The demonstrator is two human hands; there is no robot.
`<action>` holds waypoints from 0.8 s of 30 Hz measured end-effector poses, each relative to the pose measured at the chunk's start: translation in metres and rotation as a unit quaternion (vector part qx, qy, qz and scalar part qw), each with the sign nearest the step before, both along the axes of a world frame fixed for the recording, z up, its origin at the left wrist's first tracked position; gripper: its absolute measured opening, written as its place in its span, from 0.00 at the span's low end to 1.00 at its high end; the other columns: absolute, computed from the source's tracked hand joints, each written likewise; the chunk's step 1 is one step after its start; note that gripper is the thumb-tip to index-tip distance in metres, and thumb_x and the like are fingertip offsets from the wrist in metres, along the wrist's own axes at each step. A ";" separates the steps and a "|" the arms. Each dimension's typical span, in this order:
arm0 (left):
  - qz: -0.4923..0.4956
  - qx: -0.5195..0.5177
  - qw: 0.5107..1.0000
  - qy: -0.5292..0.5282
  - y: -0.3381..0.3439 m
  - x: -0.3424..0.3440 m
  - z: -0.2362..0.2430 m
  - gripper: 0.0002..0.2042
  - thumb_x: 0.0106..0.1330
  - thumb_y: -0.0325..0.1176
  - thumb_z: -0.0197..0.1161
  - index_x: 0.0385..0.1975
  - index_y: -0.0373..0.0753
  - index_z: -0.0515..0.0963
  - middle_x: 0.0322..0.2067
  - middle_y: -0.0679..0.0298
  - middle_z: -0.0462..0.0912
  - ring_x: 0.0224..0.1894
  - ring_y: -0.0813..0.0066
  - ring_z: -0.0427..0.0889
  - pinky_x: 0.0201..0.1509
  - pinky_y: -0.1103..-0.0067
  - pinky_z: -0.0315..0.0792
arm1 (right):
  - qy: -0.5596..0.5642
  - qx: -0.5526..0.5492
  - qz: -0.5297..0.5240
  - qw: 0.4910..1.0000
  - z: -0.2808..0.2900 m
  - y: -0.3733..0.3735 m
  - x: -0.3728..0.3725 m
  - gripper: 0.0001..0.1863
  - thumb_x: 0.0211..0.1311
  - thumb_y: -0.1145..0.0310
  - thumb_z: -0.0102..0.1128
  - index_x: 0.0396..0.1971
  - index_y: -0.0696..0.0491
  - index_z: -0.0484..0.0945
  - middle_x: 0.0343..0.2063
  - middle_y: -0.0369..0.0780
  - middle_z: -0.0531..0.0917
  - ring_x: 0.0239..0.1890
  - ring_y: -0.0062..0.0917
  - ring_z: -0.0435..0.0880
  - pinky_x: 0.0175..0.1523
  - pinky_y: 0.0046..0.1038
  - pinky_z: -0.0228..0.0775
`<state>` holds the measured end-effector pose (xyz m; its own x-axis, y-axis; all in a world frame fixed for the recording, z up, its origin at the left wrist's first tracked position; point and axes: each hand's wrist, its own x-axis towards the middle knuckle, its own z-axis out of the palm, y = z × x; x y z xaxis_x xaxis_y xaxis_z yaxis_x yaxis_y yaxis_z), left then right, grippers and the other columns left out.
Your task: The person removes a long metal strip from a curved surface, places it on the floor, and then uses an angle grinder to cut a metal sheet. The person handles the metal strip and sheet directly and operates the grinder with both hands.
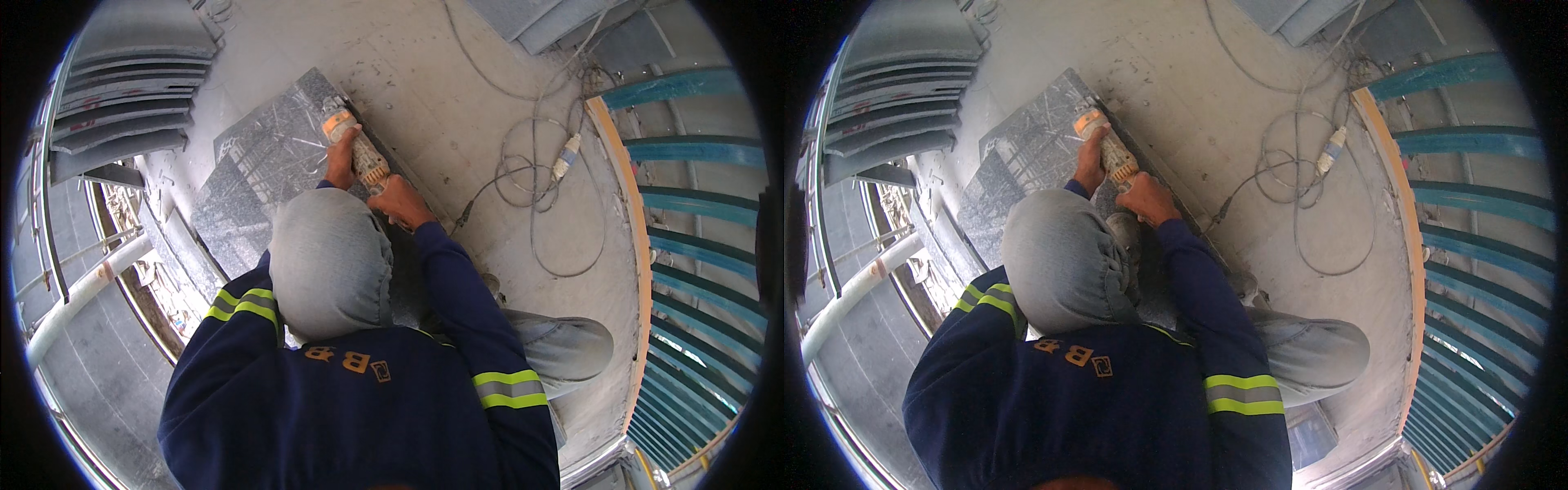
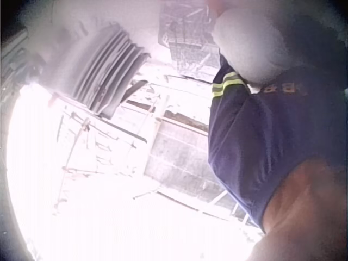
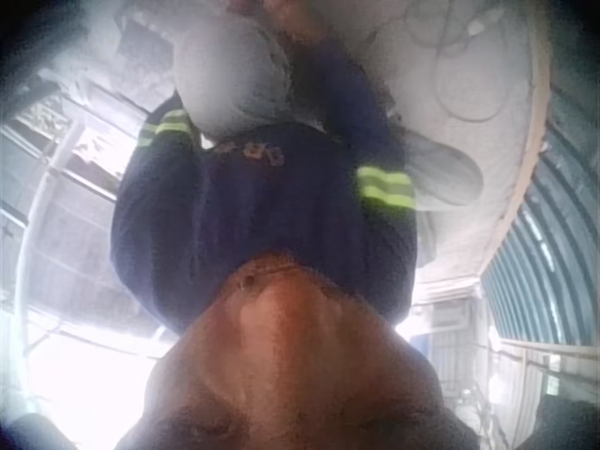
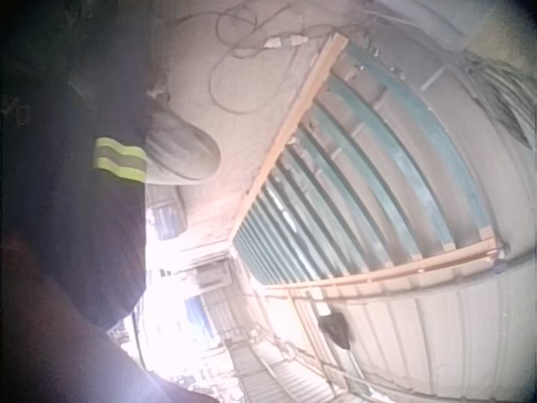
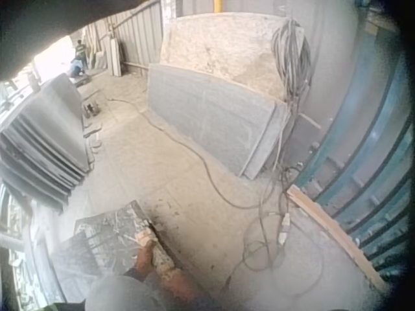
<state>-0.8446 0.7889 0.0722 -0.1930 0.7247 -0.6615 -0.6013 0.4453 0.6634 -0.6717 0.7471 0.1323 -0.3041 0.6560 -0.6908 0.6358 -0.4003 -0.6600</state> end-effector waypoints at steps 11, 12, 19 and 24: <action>-0.004 0.005 1.000 0.017 0.005 -0.005 -0.006 0.20 0.65 0.41 0.67 0.51 0.36 0.73 0.35 0.60 0.80 0.35 0.62 0.85 0.41 0.63 0.82 | -0.010 0.006 0.015 1.000 -0.003 0.006 -0.006 0.28 0.43 0.61 0.70 0.40 0.69 0.79 0.29 0.50 0.86 0.24 0.36 0.87 0.32 0.36 0.78; -0.001 -0.004 1.000 0.019 0.005 -0.006 -0.006 0.20 0.65 0.41 0.67 0.51 0.36 0.73 0.35 0.59 0.80 0.36 0.62 0.85 0.41 0.63 0.82 | -0.012 -0.006 0.010 1.000 -0.002 0.007 -0.007 0.28 0.43 0.61 0.70 0.40 0.69 0.79 0.29 0.50 0.86 0.24 0.36 0.87 0.32 0.36 0.78; 0.002 0.003 1.000 0.012 0.003 -0.005 -0.007 0.20 0.65 0.40 0.68 0.51 0.36 0.73 0.36 0.59 0.80 0.35 0.62 0.85 0.41 0.63 0.82 | 0.024 -0.002 0.000 1.000 0.000 0.002 -0.002 0.27 0.45 0.61 0.70 0.39 0.70 0.79 0.27 0.50 0.86 0.23 0.34 0.86 0.29 0.33 0.78; 0.000 0.008 1.000 -0.006 -0.002 0.002 0.000 0.20 0.65 0.39 0.68 0.50 0.36 0.73 0.35 0.59 0.81 0.35 0.62 0.84 0.40 0.63 0.82 | -0.004 0.026 0.005 1.000 -0.018 -0.005 0.001 0.28 0.44 0.60 0.70 0.39 0.70 0.79 0.28 0.51 0.86 0.24 0.35 0.87 0.30 0.33 0.79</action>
